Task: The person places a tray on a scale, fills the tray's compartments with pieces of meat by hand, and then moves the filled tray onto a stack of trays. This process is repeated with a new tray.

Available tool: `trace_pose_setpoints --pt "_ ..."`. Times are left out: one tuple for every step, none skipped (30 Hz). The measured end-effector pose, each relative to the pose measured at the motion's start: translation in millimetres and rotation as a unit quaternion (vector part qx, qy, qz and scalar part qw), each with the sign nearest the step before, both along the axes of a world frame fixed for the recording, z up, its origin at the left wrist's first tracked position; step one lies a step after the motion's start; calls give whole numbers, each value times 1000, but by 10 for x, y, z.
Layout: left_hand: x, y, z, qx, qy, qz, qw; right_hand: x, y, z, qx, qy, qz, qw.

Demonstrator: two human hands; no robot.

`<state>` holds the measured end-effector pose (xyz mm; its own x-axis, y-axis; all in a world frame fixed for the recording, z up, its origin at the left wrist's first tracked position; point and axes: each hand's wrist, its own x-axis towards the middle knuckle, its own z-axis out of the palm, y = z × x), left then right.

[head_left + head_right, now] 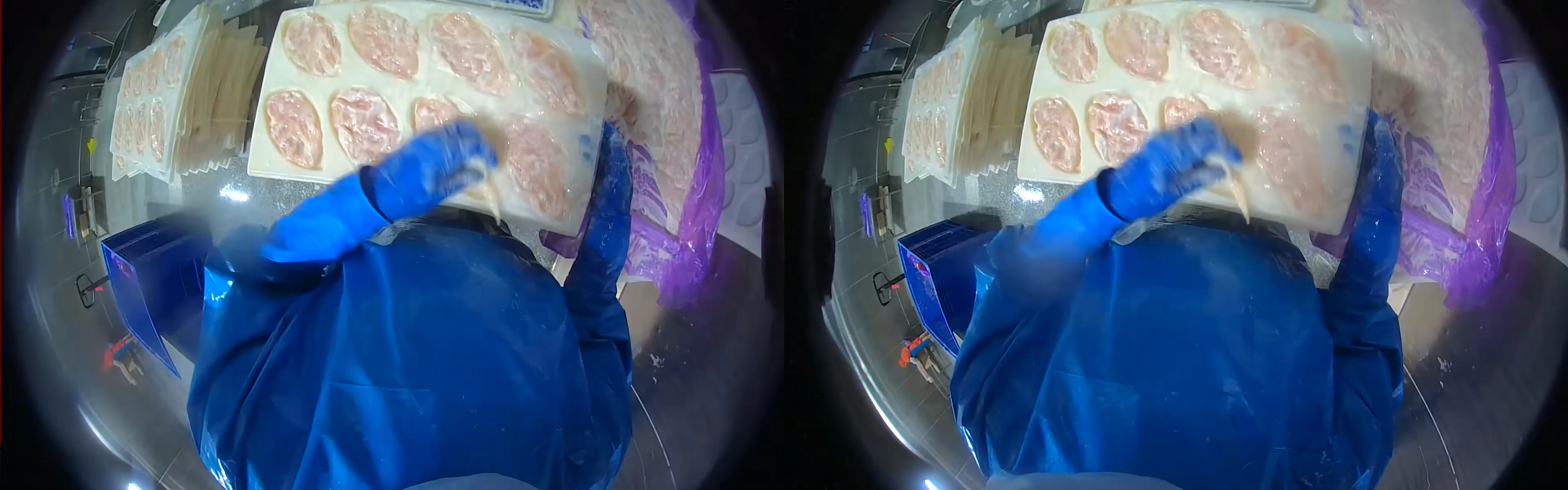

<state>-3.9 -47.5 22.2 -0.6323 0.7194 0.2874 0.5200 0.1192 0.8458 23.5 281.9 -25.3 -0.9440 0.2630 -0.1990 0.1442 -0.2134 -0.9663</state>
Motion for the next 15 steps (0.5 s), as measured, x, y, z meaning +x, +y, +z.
trace_pose_setpoints --pt "156 64 -9 -70 90 -5 994 -9 -14 -13 -1 2 2 1000" --pt "235 27 3 -30 -125 -20 991 -10 -13 -23 -1 2 3 1000" --pt "311 -9 28 26 -328 4 944 3 -4 -28 -3 2 3 1000" --pt "332 -23 136 105 -278 85 951 15 -2 -35 -4 3 3 1000" --pt "252 -92 223 14 -75 97 992 12 3 -44 -4 4 4 1000" --pt "174 -161 311 -67 136 144 978 17 12 -52 -5 6 5 1000" --pt "227 -35 277 -68 135 147 978 21 18 -66 -6 5 6 1000" --pt "294 220 211 -77 102 145 981 16 19 -68 -6 9 6 1000" --pt "358 421 149 -86 70 143 984 12 9 -84 -7 8 7 1000" --pt "464 530 68 -88 72 144 983 15 14 -85 -8 9 7 1000" --pt "586 623 -2 -145 112 115 976 11 24 -93 -9 10 8 1000" --pt "644 667 -77 -201 151 88 964 10 47 -94 -10 10 9 1000" --pt "628 639 -56 -202 152 91 963 24 60 -107 -10 10 10 1000" --pt "602 570 -26 -225 153 29 962 25 74 -114 -11 7 13 1000" --pt "560 504 -11 -248 154 -32 956 16 80 -114 -11 8 16 1000"
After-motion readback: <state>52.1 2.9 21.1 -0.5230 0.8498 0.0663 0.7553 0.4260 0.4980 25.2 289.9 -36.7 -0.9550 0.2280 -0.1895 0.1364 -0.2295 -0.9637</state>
